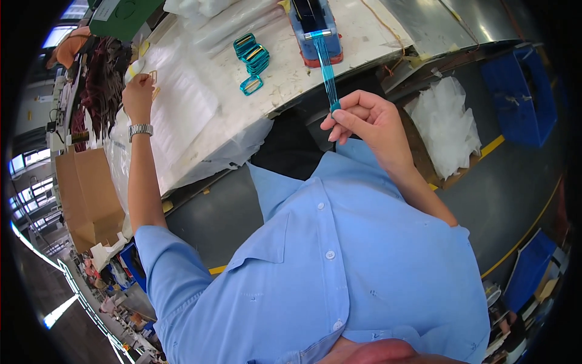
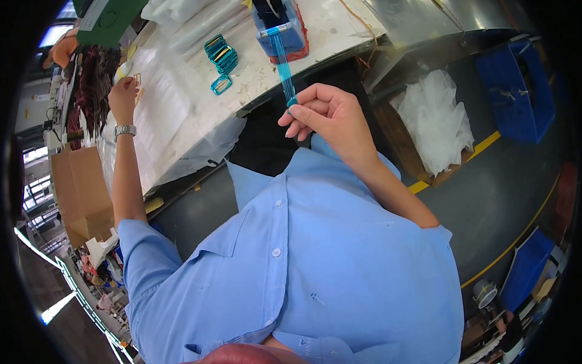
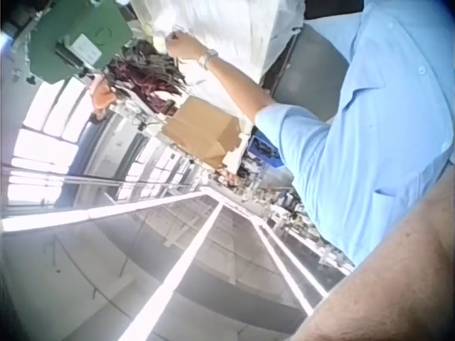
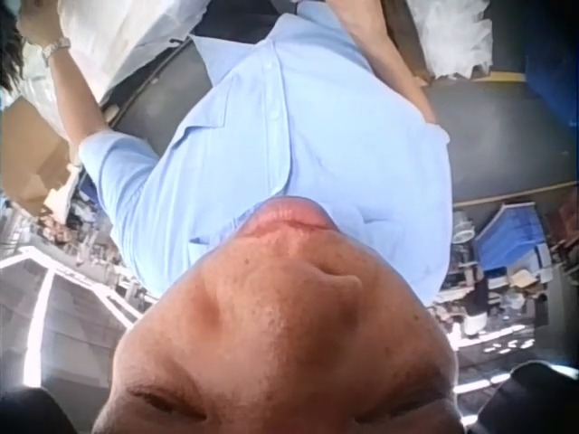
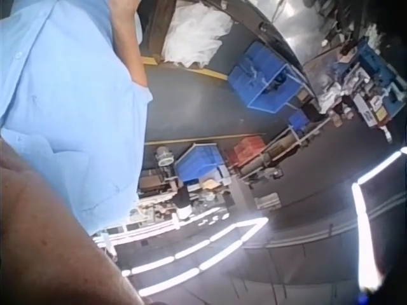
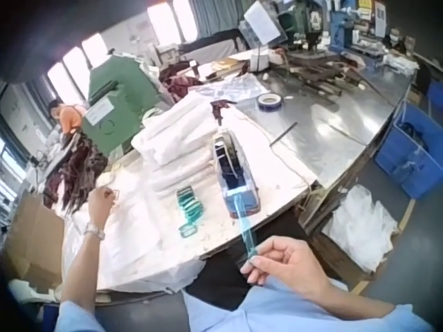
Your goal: Counting and packing metal hardware buckles into small plastic bags.
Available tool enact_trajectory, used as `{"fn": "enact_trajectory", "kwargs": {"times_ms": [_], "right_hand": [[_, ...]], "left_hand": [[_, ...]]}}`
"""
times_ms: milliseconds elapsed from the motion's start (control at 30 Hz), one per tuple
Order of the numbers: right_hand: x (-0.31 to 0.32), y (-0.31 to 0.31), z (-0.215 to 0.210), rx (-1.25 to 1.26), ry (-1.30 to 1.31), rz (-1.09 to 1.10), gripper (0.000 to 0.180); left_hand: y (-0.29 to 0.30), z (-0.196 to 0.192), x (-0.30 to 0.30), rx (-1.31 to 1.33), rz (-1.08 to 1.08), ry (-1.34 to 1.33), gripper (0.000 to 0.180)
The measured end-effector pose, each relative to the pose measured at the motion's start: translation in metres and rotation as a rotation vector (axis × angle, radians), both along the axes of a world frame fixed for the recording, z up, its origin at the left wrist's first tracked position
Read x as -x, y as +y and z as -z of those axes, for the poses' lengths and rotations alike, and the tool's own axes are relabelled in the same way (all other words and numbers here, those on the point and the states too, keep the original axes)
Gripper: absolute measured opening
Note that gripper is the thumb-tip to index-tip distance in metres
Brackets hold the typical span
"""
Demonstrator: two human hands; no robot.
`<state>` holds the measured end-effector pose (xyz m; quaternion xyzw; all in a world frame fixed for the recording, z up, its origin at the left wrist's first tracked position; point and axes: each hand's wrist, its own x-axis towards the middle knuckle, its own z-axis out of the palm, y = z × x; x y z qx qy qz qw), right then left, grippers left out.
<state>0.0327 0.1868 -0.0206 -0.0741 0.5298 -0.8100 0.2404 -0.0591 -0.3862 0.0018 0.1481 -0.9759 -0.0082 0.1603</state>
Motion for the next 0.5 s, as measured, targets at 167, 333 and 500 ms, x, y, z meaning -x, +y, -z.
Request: {"fn": "enact_trajectory", "kwargs": {"times_ms": [167, 333, 500], "right_hand": [[0.000, 0.002, 0.001, -0.072, -0.010, 0.027, 0.015], [-0.001, -0.001, 0.005, -0.129, 0.021, 0.029, 0.015], [-0.002, -0.006, 0.010, -0.106, 0.039, 0.047, 0.015]], "left_hand": [[0.068, -0.036, -0.016, -0.845, 0.191, 0.331, 0.022], [0.214, -0.070, -0.075, -1.301, 0.391, -0.109, 0.019], [0.307, -0.059, -0.099, -1.575, 0.434, -0.427, 0.018]]}}
